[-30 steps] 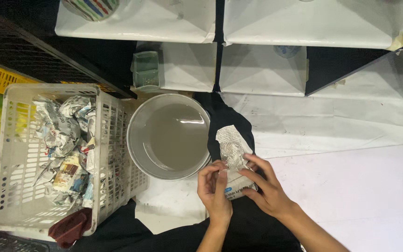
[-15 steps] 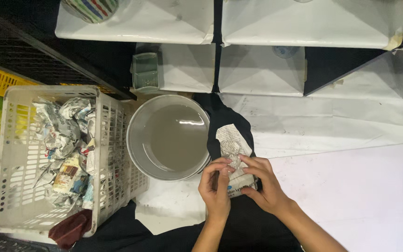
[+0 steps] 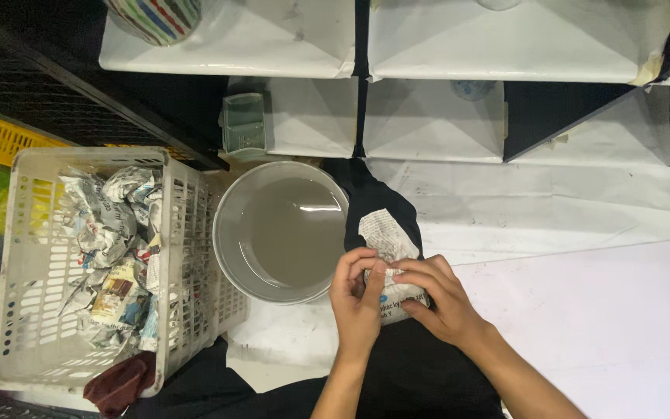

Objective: The person wraps small ceramic items, including a white bowl and a blue-and-white patterned cup, using newspaper. They fold the paper around each item and place the wrapped objects into a white plastic basket.

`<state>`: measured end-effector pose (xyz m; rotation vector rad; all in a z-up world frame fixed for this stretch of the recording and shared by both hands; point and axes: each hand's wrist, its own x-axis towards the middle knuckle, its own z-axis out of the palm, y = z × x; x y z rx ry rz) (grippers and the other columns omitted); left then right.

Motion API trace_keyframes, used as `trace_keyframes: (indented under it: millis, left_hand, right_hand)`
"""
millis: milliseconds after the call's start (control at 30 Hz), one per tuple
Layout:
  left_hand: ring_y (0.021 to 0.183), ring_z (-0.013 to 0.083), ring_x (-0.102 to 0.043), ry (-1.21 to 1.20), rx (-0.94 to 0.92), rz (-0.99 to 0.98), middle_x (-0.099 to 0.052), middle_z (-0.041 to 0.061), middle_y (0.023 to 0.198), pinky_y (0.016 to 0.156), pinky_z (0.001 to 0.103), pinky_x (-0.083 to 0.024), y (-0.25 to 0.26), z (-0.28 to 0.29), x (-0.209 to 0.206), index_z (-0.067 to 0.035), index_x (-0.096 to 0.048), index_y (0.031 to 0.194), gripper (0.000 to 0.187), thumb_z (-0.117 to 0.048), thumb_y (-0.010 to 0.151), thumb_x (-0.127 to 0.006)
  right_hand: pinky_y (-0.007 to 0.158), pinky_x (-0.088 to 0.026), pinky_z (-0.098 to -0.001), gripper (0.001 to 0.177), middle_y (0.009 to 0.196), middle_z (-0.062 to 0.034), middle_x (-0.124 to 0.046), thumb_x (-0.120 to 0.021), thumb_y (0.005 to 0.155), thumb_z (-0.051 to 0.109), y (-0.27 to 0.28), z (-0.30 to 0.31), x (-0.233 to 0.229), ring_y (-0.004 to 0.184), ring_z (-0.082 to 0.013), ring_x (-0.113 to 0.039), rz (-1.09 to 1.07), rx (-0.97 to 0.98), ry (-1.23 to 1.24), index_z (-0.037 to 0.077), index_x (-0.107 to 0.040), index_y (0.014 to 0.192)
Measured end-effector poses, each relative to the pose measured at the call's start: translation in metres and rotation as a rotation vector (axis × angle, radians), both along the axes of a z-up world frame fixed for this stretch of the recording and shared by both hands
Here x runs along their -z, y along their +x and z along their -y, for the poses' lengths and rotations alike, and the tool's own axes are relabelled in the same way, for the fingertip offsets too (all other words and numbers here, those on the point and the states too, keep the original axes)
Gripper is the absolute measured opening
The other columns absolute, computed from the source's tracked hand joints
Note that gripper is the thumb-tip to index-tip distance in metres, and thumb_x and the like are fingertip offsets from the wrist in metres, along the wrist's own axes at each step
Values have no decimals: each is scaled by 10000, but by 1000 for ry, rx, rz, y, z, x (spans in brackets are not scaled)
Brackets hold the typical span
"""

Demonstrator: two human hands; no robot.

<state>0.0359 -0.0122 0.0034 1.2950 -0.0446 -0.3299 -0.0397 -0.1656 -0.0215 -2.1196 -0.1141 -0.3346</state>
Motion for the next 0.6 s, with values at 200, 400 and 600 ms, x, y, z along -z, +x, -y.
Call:
trace_keyframes:
  millis: [200, 400, 600]
  left_hand:
    - [880, 125, -629, 48, -15, 5, -668, 75, 993, 747, 273, -503, -6, -3, 11, 28, -655, 1185, 202, -37, 994, -658]
    - [1272, 365, -551, 204, 56, 662, -574, 228, 1280, 1117, 477, -433, -20, -13, 18, 8, -574, 1222, 322, -149, 957, -668]
    - [1225, 339, -560, 233, 69, 681, -574, 193, 1272, 1083, 466, -451, -14, -13, 27, -19, -573, 1188, 331, -174, 909, -660]
  right_hand:
    - [952, -510, -366, 366, 1170, -109, -648, -780, 861, 217, 2, -7, 6, 1109, -256, -618, 55, 37, 79, 73, -664, 1176]
    - [886, -544, -313, 163, 1079, -104, -648, -657, 961, 144, 0, -11, 16, 1031, -204, -648, 1, 117, 184, 51, -673, 1095]
    - [893, -457, -320, 85, 916, -36, -607, -610, 1024, 109, 8, -23, 18, 950, -193, -530, -114, 280, 172, 83, -673, 974]
